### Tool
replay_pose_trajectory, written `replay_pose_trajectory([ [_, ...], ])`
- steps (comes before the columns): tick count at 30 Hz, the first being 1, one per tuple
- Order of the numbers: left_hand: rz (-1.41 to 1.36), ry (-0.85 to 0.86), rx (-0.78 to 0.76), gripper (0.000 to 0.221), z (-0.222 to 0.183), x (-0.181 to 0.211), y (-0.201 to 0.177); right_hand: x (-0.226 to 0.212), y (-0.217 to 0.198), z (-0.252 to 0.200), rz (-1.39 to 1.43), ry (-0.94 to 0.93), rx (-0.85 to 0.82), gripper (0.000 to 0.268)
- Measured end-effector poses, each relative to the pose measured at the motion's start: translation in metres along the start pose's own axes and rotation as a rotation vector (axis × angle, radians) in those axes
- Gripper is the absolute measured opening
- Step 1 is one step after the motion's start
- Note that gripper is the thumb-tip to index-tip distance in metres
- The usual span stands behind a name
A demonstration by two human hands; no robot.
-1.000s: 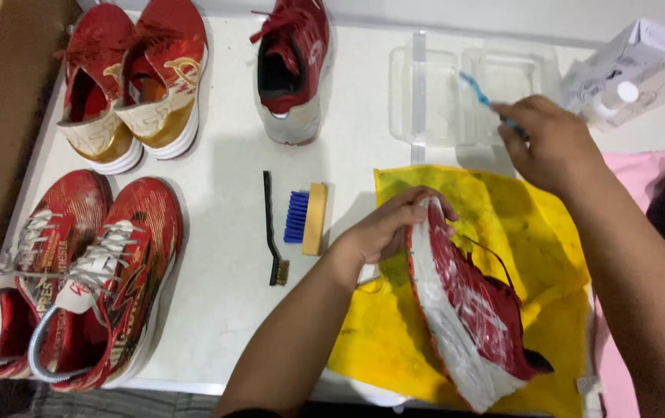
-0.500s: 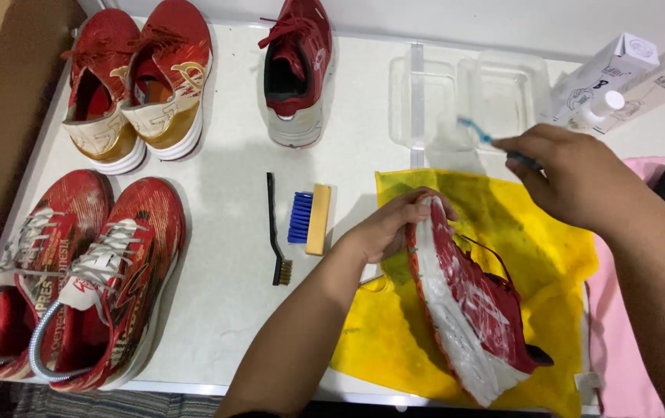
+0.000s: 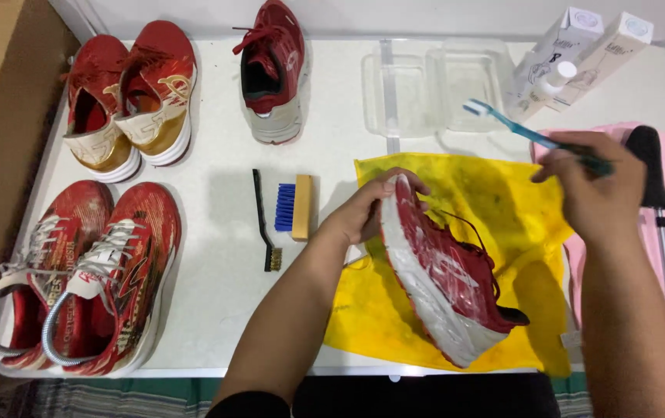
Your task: Cleaning a red sneaker with a toothbrush and cleaning solution on a workbench
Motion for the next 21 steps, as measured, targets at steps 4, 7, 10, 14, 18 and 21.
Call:
replay_pose_trajectory([
  [4, 0.008, 0.025, -0.056, 0.051, -0.005, 0.006, 0.009, 0.102, -0.013, -0.031, 0.554, 0.324, 0.258, 0.007],
  [7, 0.007, -0.002, -0.033, 0.045, -0.007, 0.009, 0.019, 0.132, -0.004, -0.060, 0.761, 0.555, 0.281, 0.014],
  [10, -0.009, 0.016, -0.050, 0.045, -0.007, 0.009, 0.026, 0.143, 0.008, -0.083, 0.803, 0.658, 0.178, 0.029],
  [14, -0.052, 0.016, -0.085, 0.047, -0.003, 0.008, 0.022, 0.144, 0.034, -0.093, 0.785, 0.561, -0.105, 0.041],
  [18, -0.061, 0.029, -0.126, 0.046, -0.002, 0.006, 0.019, 0.160, 0.046, -0.101, 0.698, 0.604, -0.174, 0.043],
  [21, -0.054, 0.002, -0.093, 0.045, 0.001, 0.007, 0.021, 0.170, 0.057, -0.112, 0.781, 0.624, -0.398, 0.045],
])
Point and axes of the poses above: each hand's wrist, its own z-axis towards the middle knuckle, its own y-axis out of the palm, x = y × z, the point moved 9 cm from there along z, towards the middle knuckle, and after that the axes turned 10 degrees about -z, right-handed, at the moved point
